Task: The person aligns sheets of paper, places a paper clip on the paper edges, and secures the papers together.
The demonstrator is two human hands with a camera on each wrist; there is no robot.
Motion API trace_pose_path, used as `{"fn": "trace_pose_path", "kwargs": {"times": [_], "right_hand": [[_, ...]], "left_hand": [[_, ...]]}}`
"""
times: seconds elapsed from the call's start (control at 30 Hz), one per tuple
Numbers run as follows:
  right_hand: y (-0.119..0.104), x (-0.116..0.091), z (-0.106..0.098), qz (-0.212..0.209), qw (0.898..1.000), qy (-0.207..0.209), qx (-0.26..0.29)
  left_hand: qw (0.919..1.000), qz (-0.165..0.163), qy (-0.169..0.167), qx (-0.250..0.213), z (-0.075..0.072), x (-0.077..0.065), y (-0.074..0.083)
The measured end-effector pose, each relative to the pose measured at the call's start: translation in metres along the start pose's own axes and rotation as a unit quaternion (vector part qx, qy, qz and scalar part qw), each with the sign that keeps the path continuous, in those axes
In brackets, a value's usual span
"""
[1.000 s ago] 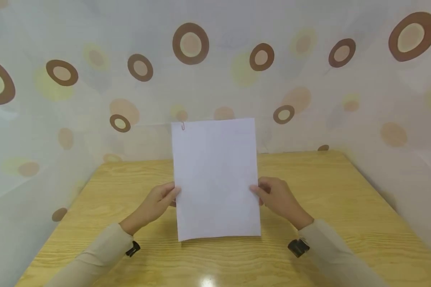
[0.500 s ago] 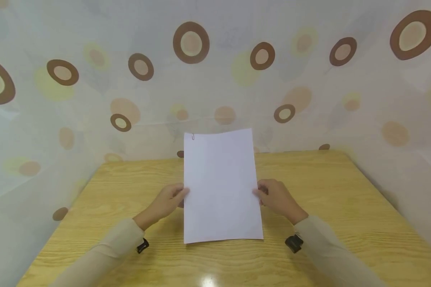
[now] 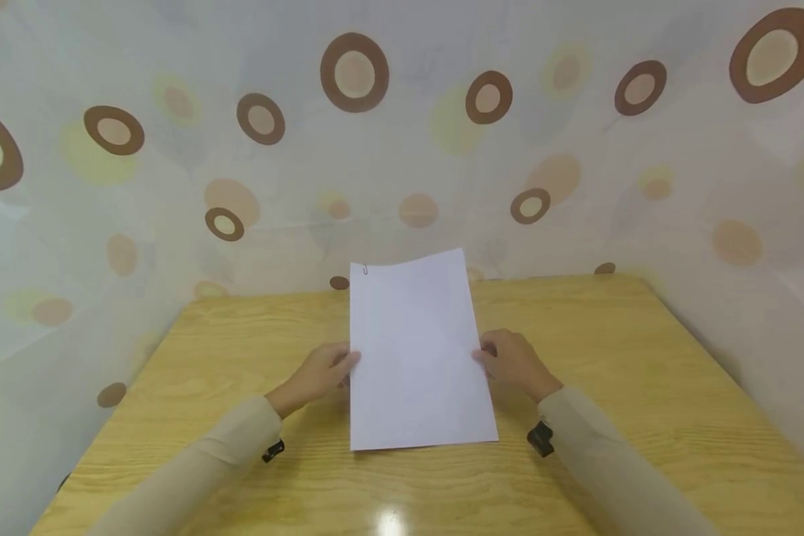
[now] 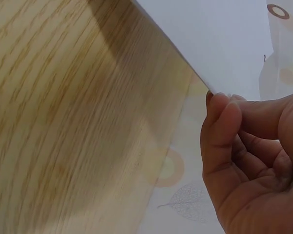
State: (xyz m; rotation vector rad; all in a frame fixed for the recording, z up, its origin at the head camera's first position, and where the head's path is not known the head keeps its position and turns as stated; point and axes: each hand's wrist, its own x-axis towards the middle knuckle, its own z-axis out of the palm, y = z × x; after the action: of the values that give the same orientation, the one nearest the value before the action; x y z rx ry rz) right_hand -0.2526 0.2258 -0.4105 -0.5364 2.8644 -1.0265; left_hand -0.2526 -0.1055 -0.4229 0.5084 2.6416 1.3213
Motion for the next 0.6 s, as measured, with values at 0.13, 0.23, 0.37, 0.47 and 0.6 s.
{"fn": "trace_pose_path", "kwargs": {"times": [0.13,0.23,0.37,0.47,0.6], "right_hand": [[0.002,0.004,0.001,0.010,1.000,-0.009,-0.006],[0.003,0.005,0.003,0.018,1.000,-0.017,-0.014],[0.006,0.008,0.008,0.029,0.999,-0.019,-0.031],[0.009,0.011,0.012,0.036,0.998,-0.023,-0.041],[0.009,0.014,0.016,0.047,0.997,-0.030,-0.049]], "left_hand": [[0.9993,-0.021,-0.017,0.026,0.001,0.006,-0.002],[0.9974,-0.030,-0.037,0.054,0.001,0.009,-0.003],[0.9940,-0.036,-0.063,0.082,0.001,0.013,-0.005],[0.9914,-0.044,-0.069,0.102,0.003,0.016,-0.005],[0.9864,-0.054,-0.070,0.139,0.004,0.017,0.000]]}}
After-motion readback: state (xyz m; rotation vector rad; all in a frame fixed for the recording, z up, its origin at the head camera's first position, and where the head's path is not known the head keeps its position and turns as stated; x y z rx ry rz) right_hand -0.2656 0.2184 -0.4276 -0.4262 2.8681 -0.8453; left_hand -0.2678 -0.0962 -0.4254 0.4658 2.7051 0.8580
